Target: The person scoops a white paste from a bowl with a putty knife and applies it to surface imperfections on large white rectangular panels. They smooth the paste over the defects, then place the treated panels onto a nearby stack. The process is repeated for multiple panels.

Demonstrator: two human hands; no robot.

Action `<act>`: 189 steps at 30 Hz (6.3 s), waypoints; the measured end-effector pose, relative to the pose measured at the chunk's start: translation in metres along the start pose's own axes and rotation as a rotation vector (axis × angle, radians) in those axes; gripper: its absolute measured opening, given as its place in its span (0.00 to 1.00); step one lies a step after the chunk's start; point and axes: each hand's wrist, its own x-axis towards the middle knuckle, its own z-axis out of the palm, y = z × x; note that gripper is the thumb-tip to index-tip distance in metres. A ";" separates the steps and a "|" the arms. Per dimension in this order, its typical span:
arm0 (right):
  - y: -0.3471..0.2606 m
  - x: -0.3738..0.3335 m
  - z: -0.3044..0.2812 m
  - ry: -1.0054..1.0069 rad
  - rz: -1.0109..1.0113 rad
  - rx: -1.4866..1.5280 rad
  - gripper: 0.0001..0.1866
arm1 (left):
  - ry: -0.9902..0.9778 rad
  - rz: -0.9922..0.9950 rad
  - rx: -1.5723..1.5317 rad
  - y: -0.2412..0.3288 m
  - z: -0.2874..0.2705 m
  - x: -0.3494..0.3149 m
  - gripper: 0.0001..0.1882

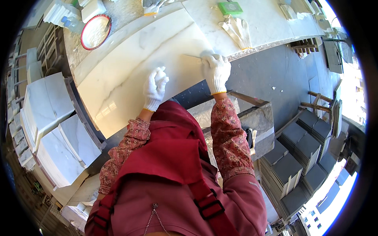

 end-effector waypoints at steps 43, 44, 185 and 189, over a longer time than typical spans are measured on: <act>-0.014 -0.041 0.000 -0.221 -0.010 -0.204 0.27 | 0.078 0.022 0.180 -0.010 0.011 -0.003 0.24; -0.013 -0.042 -0.003 -0.228 -0.012 -0.185 0.27 | 0.076 0.025 0.180 -0.010 0.011 -0.003 0.24; -0.043 0.156 0.105 -0.043 0.141 0.094 0.14 | -0.235 -0.323 1.055 -0.038 -0.162 0.002 0.36; -0.120 0.211 0.147 -0.273 0.302 -0.037 0.24 | -0.236 -0.348 1.089 -0.034 -0.160 0.005 0.35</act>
